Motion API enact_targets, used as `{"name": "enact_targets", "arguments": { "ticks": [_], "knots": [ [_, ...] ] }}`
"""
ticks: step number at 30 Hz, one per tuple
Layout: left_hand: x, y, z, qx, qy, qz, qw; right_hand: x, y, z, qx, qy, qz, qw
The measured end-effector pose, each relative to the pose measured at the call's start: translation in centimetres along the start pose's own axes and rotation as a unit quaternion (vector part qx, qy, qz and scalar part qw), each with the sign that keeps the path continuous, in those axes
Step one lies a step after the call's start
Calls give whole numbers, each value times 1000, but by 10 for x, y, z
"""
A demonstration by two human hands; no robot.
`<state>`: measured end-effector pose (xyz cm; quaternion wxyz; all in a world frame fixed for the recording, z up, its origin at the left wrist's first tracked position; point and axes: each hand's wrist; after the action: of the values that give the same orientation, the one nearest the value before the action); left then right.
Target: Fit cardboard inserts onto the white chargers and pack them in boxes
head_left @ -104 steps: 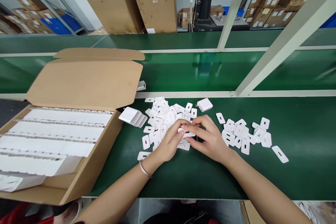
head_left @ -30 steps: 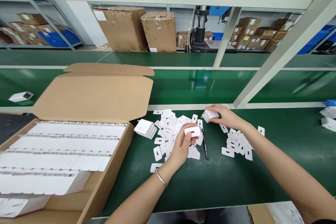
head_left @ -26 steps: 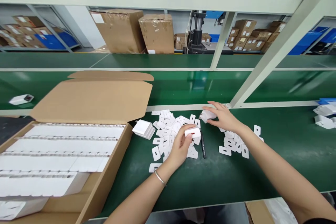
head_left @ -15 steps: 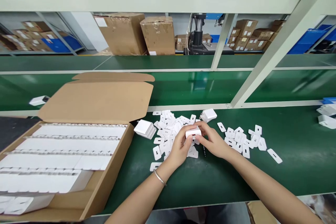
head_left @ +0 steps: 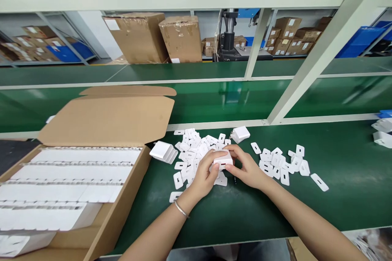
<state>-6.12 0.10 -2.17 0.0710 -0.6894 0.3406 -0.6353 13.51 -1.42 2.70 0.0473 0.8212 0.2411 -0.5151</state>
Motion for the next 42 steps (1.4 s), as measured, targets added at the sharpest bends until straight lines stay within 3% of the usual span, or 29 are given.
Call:
{"name": "enact_targets", "arguments": {
  "ticks": [2,4,7,9,13,17,20,23,25,27,29,31,34,38,42],
  "knots": [
    [2,2,0,10,-14,4,1000,1,2,-9,18,42,-17,999],
    [5,4,0,30,-22,-9,999,6,3,-25,99,126,4,987],
    [8,2,2,75,4,-43,996,21,3,-55,245,269,121,923],
    [11,-4,4,103,57,-70,991,33,1,-73,278,333,197,879],
    [22,-22,1,143,194,-129,962,53,-1,-94,215,407,290,839],
    [48,-26,-16,181,259,-154,936,58,-1,-95,131,405,336,840],
    [67,-4,-42,235,180,-134,946,58,-3,-94,112,398,343,843],
    [83,38,-80,298,4,-107,949,59,-7,-95,93,394,344,847],
    [94,71,-110,352,-138,-121,918,61,-8,-96,75,393,347,849],
    [106,103,-141,391,-282,-164,861,63,-8,-95,63,394,348,849],
    [116,129,-167,379,-407,-225,800,64,-7,-95,58,395,351,847],
    [122,149,-188,321,-495,-280,757,63,-8,-94,56,395,355,846],
    [121,164,-208,209,-560,-321,735,61,-9,-93,54,389,358,847],
    [111,162,-219,95,-630,-342,691,57,-11,-91,51,390,362,845],
    [104,147,-219,42,-676,-392,623,55,-11,-91,46,392,356,847]
  ]
}}
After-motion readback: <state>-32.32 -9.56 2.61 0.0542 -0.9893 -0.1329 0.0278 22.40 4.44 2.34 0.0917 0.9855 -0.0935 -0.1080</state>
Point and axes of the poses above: each hand's wrist, its own y-axis away from the middle knuckle, its own z-axis out of the palm, x = y × z, and after that the axes turned 3 degrees about -x, right-handed
